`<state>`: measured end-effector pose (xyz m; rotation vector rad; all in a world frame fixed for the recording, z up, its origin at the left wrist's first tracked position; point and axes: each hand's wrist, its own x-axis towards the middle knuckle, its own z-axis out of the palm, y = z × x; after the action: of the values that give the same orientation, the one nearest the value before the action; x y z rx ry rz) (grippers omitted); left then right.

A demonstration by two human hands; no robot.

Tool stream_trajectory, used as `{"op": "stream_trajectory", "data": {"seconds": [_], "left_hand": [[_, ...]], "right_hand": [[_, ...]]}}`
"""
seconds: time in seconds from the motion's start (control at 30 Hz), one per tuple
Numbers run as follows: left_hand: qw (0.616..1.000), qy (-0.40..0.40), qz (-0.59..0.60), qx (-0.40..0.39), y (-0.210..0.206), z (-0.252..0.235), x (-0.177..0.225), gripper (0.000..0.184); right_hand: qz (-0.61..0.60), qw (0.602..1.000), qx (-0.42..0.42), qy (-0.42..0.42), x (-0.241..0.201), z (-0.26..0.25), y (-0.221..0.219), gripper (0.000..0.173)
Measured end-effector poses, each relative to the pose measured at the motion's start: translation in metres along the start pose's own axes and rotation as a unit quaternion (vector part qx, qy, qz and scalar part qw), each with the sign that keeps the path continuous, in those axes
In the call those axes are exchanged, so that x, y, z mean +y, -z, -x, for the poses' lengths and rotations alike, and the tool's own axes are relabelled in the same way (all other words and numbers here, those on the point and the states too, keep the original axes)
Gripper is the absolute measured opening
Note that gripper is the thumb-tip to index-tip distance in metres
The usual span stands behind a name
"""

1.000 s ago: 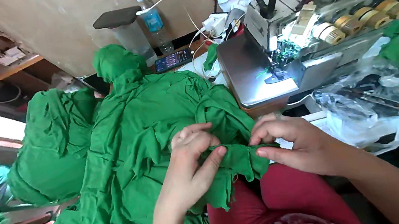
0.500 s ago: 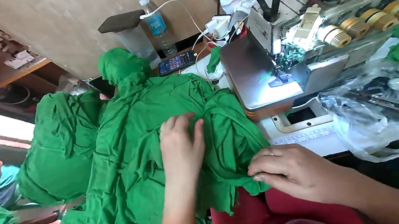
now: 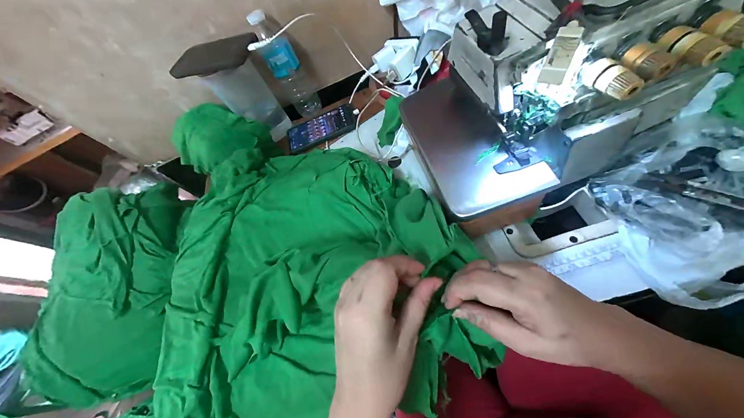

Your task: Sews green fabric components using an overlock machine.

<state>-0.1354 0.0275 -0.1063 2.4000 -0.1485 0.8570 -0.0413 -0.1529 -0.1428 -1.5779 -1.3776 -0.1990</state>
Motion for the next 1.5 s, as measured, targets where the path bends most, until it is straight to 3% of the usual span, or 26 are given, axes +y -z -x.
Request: {"op": "stream_trajectory", "data": {"seconds": [0.1, 0.27, 0.47, 0.77, 0.87, 0.97, 1.1, 1.3, 1.5], "left_hand": [[1.0, -0.003, -0.012, 0.011, -0.004, 0.006, -0.005, 0.013], [0.999, -0.019, -0.026, 0.04, -0.013, 0.005, -0.01, 0.014], [0.993, -0.103, 0.004, 0.06, -0.014, 0.001, -0.002, 0.013], [0.993, -0.07, 0.084, 0.047, -0.011, 0.004, 0.0, 0.014], [0.993, -0.074, 0.085, 0.042, -0.011, 0.004, 0.002, 0.017], [0.993, -0.078, 0.08, 0.042, -0.011, 0.001, 0.007, 0.019], [0.995, -0.1, 0.004, 0.026, -0.008, 0.003, 0.006, 0.004], [0.982, -0.065, -0.164, -0.065, 0.019, 0.017, -0.02, 0.046], [0.993, -0.076, -0.085, 0.005, 0.025, 0.011, -0.015, 0.032]], "right_hand": [[0.029, 0.999, 0.018, -0.01, 0.005, 0.003, 0.0, 0.019], [0.033, 0.999, 0.023, -0.017, 0.01, 0.006, 0.003, 0.018], [0.056, 0.996, 0.059, 0.028, 0.011, -0.002, 0.005, 0.018], [0.056, 0.994, 0.091, 0.016, 0.009, -0.009, 0.008, 0.011], [0.06, 0.994, 0.086, 0.003, 0.008, -0.01, 0.009, 0.021], [0.087, 0.993, 0.082, 0.009, 0.008, -0.014, 0.013, 0.02], [0.115, 0.991, 0.073, 0.021, 0.01, -0.018, 0.02, 0.018], [0.144, 0.985, 0.088, -0.026, 0.023, -0.011, 0.038, 0.022], [0.138, 0.988, 0.063, -0.035, 0.025, -0.005, 0.04, 0.024]]}}
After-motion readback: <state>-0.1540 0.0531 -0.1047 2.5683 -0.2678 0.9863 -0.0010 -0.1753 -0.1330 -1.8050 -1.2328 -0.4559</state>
